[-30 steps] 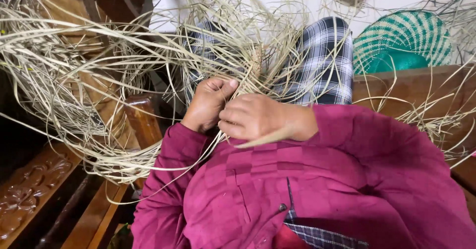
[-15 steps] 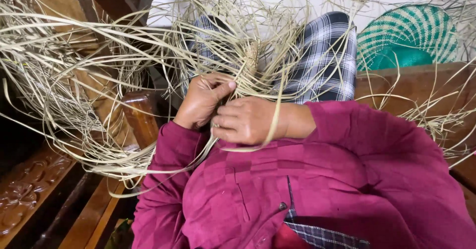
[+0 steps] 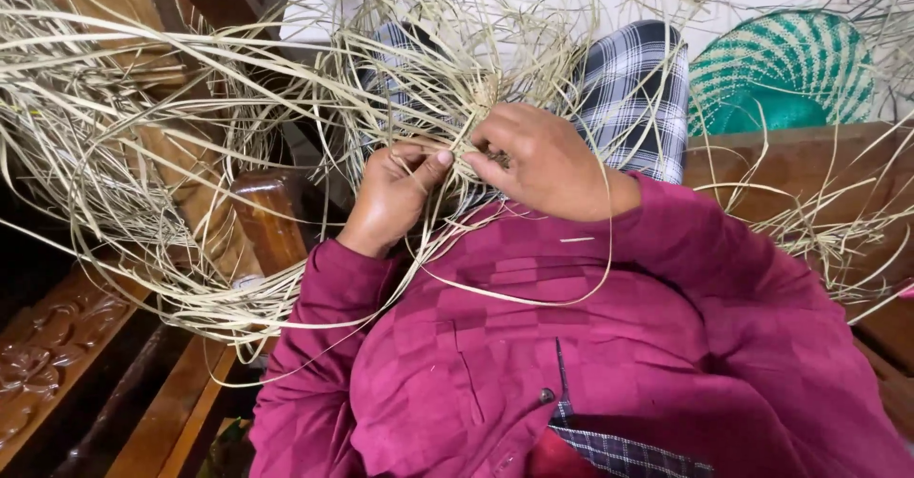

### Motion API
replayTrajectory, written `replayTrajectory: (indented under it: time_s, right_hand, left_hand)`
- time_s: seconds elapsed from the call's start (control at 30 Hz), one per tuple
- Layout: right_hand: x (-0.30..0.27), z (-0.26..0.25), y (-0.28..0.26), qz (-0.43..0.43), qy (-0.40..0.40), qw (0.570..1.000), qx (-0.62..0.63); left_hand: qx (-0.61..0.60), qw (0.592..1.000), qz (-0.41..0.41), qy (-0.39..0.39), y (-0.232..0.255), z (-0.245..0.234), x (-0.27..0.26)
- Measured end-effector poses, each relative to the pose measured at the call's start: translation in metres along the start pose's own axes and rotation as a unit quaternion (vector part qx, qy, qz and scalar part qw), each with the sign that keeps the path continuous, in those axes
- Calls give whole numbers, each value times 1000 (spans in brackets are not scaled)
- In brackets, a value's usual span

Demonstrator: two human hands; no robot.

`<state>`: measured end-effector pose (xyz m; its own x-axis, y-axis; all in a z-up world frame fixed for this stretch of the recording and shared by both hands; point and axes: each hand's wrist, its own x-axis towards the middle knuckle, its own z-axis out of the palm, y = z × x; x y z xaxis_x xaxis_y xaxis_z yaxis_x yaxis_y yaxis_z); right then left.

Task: A person is weaving a basket or mat using dried straw fibers.

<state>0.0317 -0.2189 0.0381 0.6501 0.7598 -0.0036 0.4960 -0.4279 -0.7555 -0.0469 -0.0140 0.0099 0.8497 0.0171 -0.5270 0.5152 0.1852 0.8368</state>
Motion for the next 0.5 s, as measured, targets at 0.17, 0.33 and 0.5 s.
replayTrajectory:
  time_s: [0.17, 0.33, 0.5]
  right_hand:
    - [9, -4, -2, 30, -33, 999, 11]
    - [11, -7, 6, 81, -29, 990, 107]
    - [13, -16, -1, 134, -54, 970, 196]
  left_hand:
    - [-1, 1000, 12, 5, 5, 6, -5]
    - [-8, 1000, 1, 6, 7, 3, 0]
    - [-20, 1000, -14, 4, -35, -8, 7]
